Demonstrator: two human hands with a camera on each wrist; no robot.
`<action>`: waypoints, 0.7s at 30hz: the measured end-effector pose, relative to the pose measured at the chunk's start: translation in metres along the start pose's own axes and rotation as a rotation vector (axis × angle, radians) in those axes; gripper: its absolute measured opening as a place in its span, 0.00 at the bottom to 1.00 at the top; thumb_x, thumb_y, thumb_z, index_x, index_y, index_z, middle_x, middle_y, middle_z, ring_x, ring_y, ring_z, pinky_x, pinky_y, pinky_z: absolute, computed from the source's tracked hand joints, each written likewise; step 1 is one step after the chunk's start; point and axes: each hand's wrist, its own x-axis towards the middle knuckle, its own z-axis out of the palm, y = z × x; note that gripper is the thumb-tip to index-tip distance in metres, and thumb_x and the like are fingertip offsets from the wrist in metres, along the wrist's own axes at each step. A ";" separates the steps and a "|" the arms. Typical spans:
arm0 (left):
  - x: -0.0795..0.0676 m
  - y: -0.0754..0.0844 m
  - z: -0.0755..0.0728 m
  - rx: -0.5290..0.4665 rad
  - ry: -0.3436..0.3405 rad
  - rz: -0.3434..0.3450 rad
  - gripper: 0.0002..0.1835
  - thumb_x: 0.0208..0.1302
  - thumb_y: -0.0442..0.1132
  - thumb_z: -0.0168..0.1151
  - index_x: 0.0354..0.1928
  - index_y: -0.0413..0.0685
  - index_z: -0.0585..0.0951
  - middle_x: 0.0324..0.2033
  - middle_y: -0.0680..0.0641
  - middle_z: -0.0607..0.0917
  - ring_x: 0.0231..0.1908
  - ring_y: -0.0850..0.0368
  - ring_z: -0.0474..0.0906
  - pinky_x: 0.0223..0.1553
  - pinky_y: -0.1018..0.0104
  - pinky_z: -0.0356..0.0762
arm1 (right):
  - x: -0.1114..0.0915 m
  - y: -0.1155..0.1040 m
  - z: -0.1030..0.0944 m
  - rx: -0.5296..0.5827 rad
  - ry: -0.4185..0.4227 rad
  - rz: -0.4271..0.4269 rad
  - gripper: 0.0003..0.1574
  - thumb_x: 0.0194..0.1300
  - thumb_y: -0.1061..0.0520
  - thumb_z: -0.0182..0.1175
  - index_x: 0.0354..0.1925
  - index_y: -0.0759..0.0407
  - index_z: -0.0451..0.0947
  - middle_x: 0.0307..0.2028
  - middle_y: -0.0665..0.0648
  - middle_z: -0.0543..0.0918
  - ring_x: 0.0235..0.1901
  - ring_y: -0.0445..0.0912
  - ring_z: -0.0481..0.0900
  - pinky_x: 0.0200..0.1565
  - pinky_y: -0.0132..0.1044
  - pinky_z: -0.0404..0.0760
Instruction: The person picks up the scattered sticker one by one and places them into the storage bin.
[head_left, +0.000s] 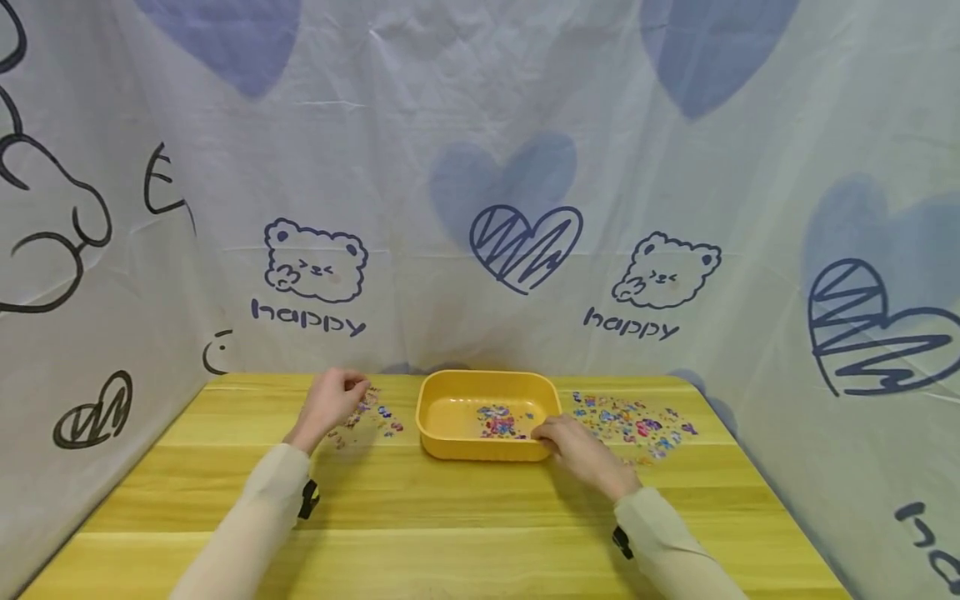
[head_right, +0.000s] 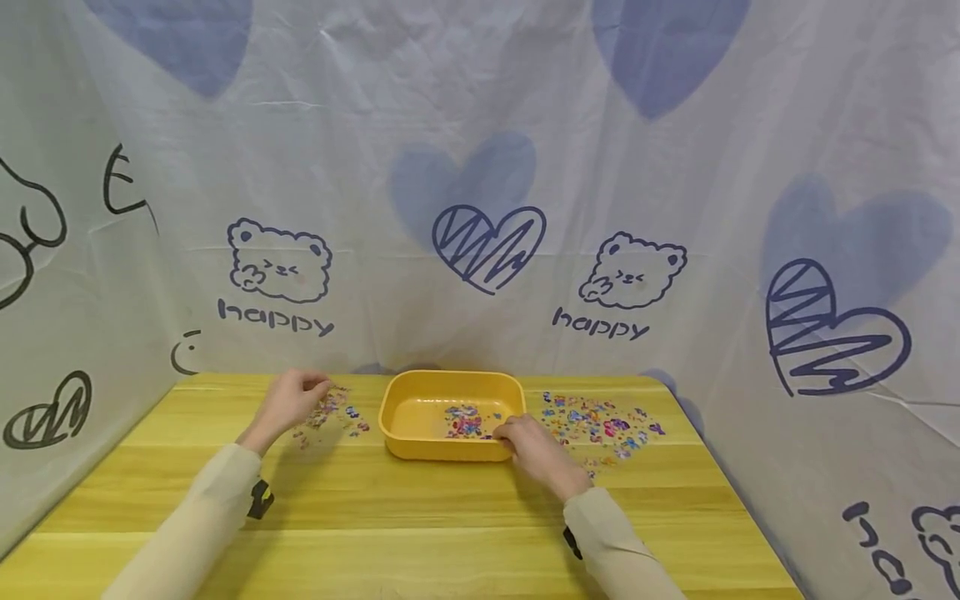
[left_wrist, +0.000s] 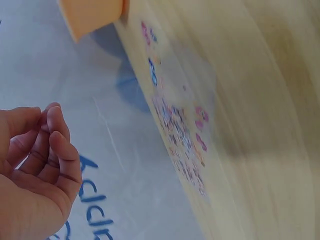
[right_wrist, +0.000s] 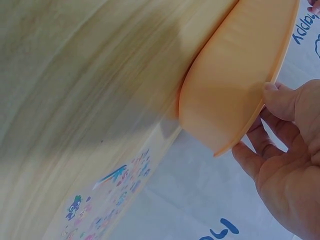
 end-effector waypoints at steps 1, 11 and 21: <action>0.000 -0.002 -0.003 0.002 0.008 -0.004 0.15 0.72 0.39 0.53 0.50 0.37 0.83 0.35 0.41 0.87 0.26 0.55 0.78 0.26 0.64 0.76 | 0.000 0.000 0.000 0.003 0.000 0.003 0.12 0.68 0.67 0.58 0.47 0.63 0.83 0.42 0.56 0.85 0.44 0.50 0.80 0.51 0.45 0.80; -0.003 -0.030 -0.031 0.035 0.069 -0.069 0.16 0.72 0.39 0.53 0.50 0.35 0.83 0.41 0.35 0.86 0.35 0.48 0.82 0.32 0.62 0.78 | 0.001 -0.001 0.001 0.031 -0.010 0.051 0.13 0.66 0.68 0.60 0.48 0.61 0.83 0.43 0.55 0.85 0.45 0.50 0.80 0.52 0.45 0.80; -0.010 -0.058 -0.038 0.166 0.093 -0.242 0.15 0.68 0.39 0.54 0.45 0.35 0.84 0.37 0.38 0.85 0.29 0.51 0.75 0.28 0.62 0.70 | 0.001 -0.001 0.001 0.022 -0.013 0.039 0.14 0.64 0.70 0.60 0.47 0.63 0.83 0.42 0.56 0.85 0.45 0.51 0.80 0.53 0.46 0.79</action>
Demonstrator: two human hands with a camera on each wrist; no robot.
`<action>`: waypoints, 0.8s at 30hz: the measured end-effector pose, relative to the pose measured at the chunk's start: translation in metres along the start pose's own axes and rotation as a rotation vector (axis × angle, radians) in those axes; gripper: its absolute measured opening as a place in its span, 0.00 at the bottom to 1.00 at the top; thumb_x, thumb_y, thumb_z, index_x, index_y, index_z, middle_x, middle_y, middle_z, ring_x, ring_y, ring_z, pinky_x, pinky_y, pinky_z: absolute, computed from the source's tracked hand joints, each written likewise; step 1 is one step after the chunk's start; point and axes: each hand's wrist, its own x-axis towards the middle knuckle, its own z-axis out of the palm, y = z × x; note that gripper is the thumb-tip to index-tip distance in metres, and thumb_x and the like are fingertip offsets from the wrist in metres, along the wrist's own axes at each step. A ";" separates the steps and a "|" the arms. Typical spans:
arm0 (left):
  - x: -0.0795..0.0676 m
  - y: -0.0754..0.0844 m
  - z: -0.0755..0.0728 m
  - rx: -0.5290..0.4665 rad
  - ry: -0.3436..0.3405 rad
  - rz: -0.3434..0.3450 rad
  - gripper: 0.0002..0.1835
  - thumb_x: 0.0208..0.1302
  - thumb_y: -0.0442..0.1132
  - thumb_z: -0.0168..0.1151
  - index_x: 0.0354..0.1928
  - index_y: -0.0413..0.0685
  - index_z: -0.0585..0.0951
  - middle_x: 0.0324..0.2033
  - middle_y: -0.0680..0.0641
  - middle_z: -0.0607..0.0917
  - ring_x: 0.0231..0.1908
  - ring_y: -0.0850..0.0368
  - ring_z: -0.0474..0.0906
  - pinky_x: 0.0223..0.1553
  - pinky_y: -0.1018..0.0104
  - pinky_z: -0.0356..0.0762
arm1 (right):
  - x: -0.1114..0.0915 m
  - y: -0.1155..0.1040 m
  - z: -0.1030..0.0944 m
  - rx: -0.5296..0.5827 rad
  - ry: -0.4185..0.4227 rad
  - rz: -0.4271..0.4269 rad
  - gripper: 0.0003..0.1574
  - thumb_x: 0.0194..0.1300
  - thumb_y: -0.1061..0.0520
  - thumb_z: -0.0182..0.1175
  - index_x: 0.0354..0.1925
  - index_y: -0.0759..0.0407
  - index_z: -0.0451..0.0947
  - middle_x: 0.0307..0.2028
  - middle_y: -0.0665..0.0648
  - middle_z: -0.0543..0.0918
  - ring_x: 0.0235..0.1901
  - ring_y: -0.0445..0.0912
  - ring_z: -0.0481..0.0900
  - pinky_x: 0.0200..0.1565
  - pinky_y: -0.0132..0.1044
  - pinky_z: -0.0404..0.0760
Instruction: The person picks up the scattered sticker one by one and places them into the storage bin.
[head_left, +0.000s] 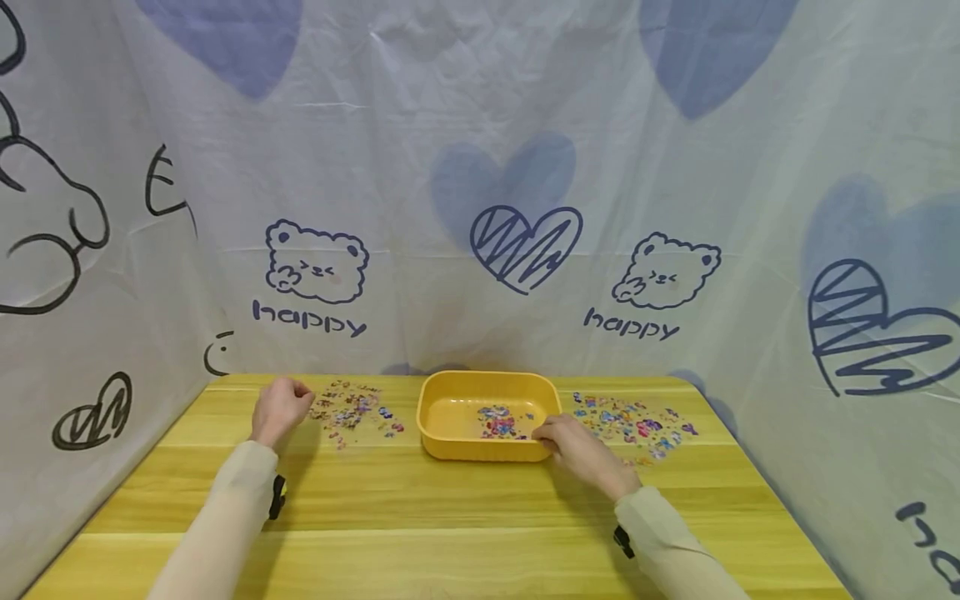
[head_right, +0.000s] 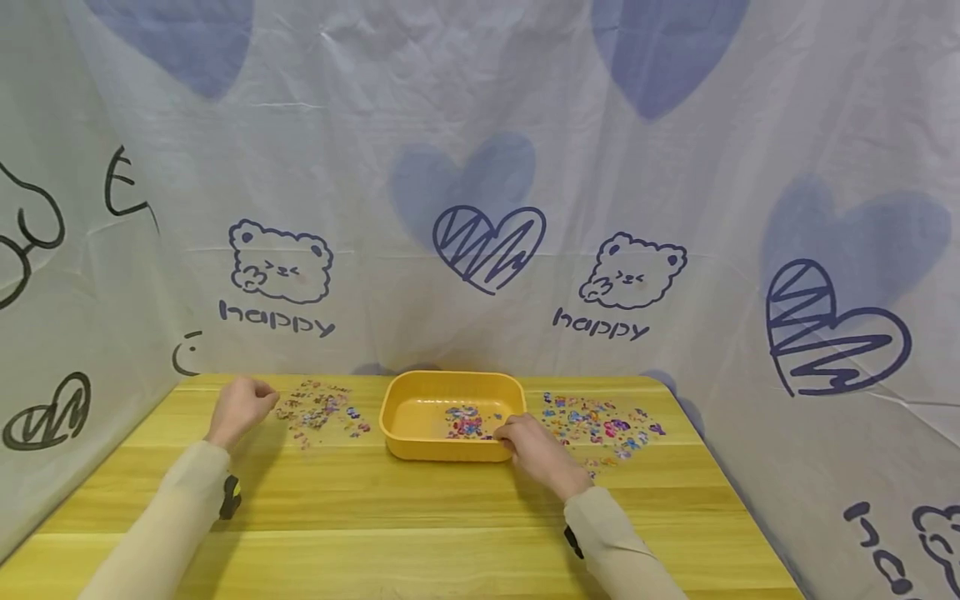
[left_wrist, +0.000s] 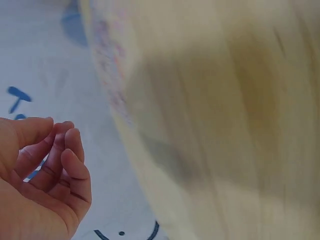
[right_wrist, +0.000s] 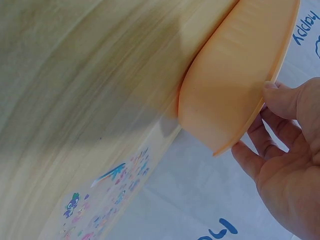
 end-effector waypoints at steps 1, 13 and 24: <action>0.000 -0.002 0.001 0.015 0.000 -0.009 0.14 0.67 0.38 0.54 0.43 0.35 0.84 0.36 0.37 0.85 0.29 0.50 0.75 0.27 0.61 0.70 | 0.000 0.000 0.000 -0.007 0.002 -0.008 0.14 0.64 0.70 0.60 0.47 0.63 0.84 0.42 0.56 0.85 0.45 0.51 0.80 0.52 0.46 0.79; 0.010 -0.009 0.007 0.170 -0.153 0.045 0.14 0.66 0.31 0.52 0.48 0.30 0.80 0.46 0.29 0.83 0.43 0.36 0.80 0.44 0.44 0.78 | 0.000 0.001 -0.002 -0.023 -0.006 -0.033 0.13 0.65 0.70 0.59 0.47 0.64 0.83 0.42 0.57 0.85 0.45 0.51 0.81 0.53 0.47 0.79; 0.007 -0.009 0.015 0.370 -0.405 0.092 0.22 0.67 0.25 0.45 0.63 0.31 0.72 0.60 0.26 0.74 0.59 0.27 0.70 0.51 0.43 0.75 | 0.001 0.001 -0.003 -0.030 -0.011 -0.044 0.13 0.66 0.69 0.59 0.46 0.63 0.84 0.41 0.56 0.85 0.44 0.51 0.81 0.52 0.46 0.80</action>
